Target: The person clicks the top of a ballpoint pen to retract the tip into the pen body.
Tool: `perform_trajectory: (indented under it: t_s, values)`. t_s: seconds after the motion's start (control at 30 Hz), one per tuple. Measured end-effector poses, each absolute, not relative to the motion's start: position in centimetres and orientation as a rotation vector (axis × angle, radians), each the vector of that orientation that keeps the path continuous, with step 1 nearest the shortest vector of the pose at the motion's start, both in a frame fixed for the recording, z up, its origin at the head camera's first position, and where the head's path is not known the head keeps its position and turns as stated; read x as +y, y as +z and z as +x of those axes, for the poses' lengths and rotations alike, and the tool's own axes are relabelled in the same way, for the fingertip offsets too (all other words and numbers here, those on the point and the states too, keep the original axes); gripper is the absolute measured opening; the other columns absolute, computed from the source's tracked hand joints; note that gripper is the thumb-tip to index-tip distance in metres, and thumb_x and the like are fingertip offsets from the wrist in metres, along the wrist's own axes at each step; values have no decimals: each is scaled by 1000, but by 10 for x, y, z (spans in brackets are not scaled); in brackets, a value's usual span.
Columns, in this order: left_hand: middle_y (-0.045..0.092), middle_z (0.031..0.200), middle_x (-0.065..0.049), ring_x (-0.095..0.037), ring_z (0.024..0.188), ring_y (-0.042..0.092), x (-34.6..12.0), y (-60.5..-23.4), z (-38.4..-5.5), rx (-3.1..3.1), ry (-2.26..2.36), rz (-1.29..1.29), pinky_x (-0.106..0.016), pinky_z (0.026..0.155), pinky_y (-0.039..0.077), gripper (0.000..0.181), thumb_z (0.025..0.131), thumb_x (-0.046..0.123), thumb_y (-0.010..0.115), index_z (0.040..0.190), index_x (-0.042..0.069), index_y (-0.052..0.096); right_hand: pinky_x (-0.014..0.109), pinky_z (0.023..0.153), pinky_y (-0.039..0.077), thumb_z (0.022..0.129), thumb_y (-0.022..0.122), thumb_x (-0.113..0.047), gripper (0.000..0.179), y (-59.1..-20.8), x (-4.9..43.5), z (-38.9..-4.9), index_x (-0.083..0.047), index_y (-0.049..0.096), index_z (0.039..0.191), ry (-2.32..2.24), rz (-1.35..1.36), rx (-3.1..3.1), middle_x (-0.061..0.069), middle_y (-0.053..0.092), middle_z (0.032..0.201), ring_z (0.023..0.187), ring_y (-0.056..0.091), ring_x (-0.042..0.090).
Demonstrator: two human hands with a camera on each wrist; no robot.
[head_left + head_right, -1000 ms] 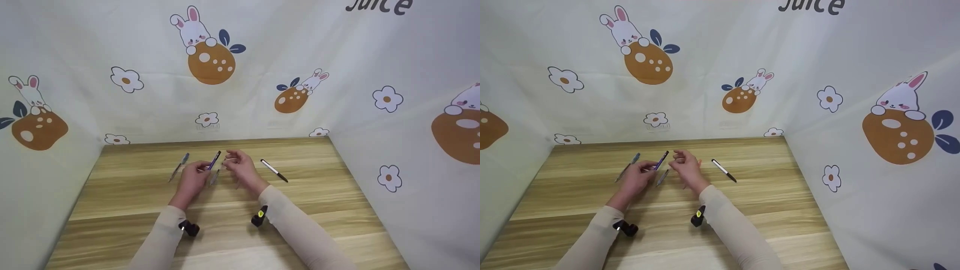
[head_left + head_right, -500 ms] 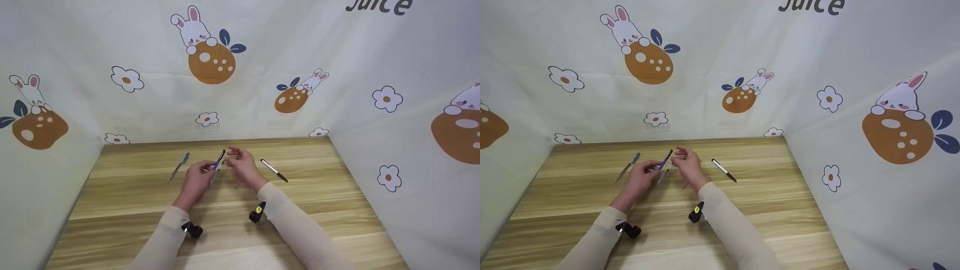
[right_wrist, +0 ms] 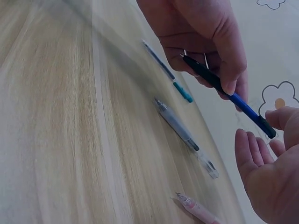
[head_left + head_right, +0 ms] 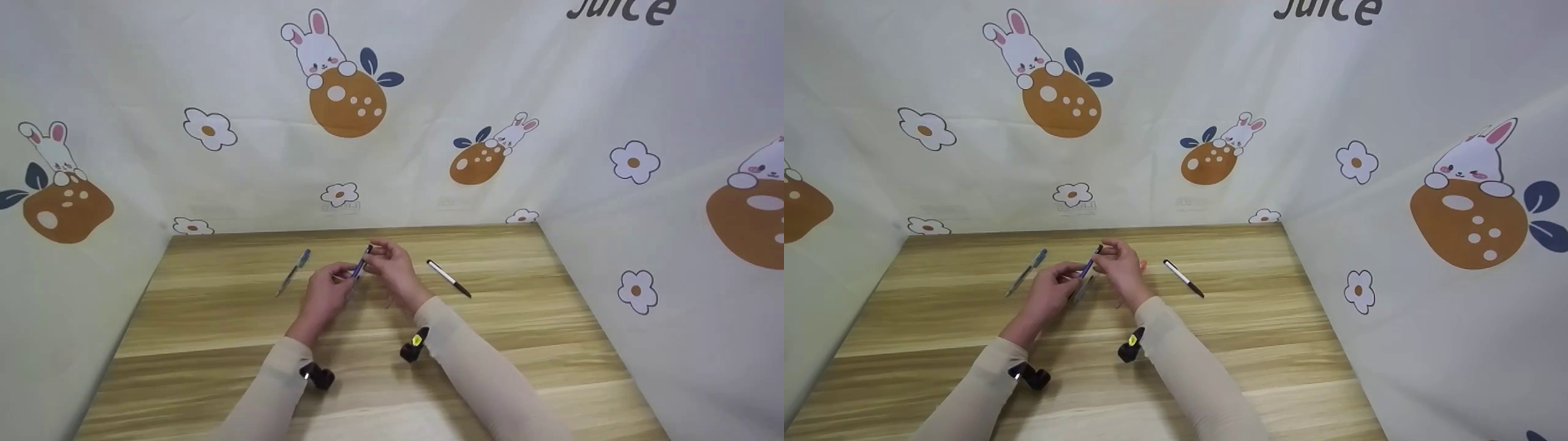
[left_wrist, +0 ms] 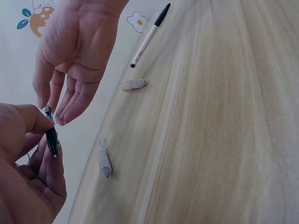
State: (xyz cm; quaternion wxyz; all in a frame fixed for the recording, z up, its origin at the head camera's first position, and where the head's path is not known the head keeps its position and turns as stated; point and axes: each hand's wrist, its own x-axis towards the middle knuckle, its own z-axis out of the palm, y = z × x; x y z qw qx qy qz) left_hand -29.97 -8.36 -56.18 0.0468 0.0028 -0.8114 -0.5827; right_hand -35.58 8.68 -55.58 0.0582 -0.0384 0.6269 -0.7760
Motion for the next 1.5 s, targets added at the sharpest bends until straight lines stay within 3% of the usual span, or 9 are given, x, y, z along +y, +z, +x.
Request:
perform_trajectory:
  t_s: [0.23,0.6,0.77,0.9,1.07,1.3,1.5]
  values:
    - [75,103,-7,-21,89,69,-81,-564,-301,-2471,-1783,16,-31,72,56,24,99,2,76,121,9,83,39,93,65,99,71,11,39,-555,84,-357,6,64,137,-2398,-80,1880,13,68,111,99,72,21]
    - [74,102,-9,-20,86,68,-77,-564,-301,-2455,-1816,37,-28,70,56,26,98,-2,75,121,7,82,39,92,65,96,74,13,41,-556,84,-359,5,66,136,-2407,-61,1888,20,72,117,99,74,22]
    - [74,103,-10,-19,87,69,-75,-564,-299,-2442,-1834,7,-26,69,56,27,97,-3,74,123,4,80,38,92,65,96,74,11,41,-553,88,-359,4,67,136,-2369,-97,1928,31,70,125,99,75,22]
    - [75,104,-11,-19,89,70,-71,-566,-296,-2424,-1850,-29,-26,70,56,27,97,-3,74,123,1,78,39,94,65,98,73,10,41,-550,93,-357,4,66,138,-2328,-142,1948,35,68,131,108,75,30]
    - [74,104,-12,-20,90,69,-63,-569,-293,-2393,-1928,-9,-28,74,57,24,97,-4,75,121,0,76,41,96,64,98,73,11,42,-547,100,-355,2,67,139,-2295,-165,1931,27,69,125,116,72,41]
    - [74,106,-15,-21,92,68,-54,-571,-289,-2351,-2022,-31,-27,78,57,26,97,-5,75,124,-5,72,39,93,65,98,74,10,44,-544,110,-353,1,66,141,-2197,-218,2028,25,71,122,107,75,30]
    - [73,106,-15,-19,89,67,-48,-572,-285,-2288,-2149,-23,-26,71,57,27,98,-5,75,124,-4,70,38,93,65,99,75,7,41,-538,118,-348,3,67,139,-2133,-284,2086,33,69,129,104,74,22]
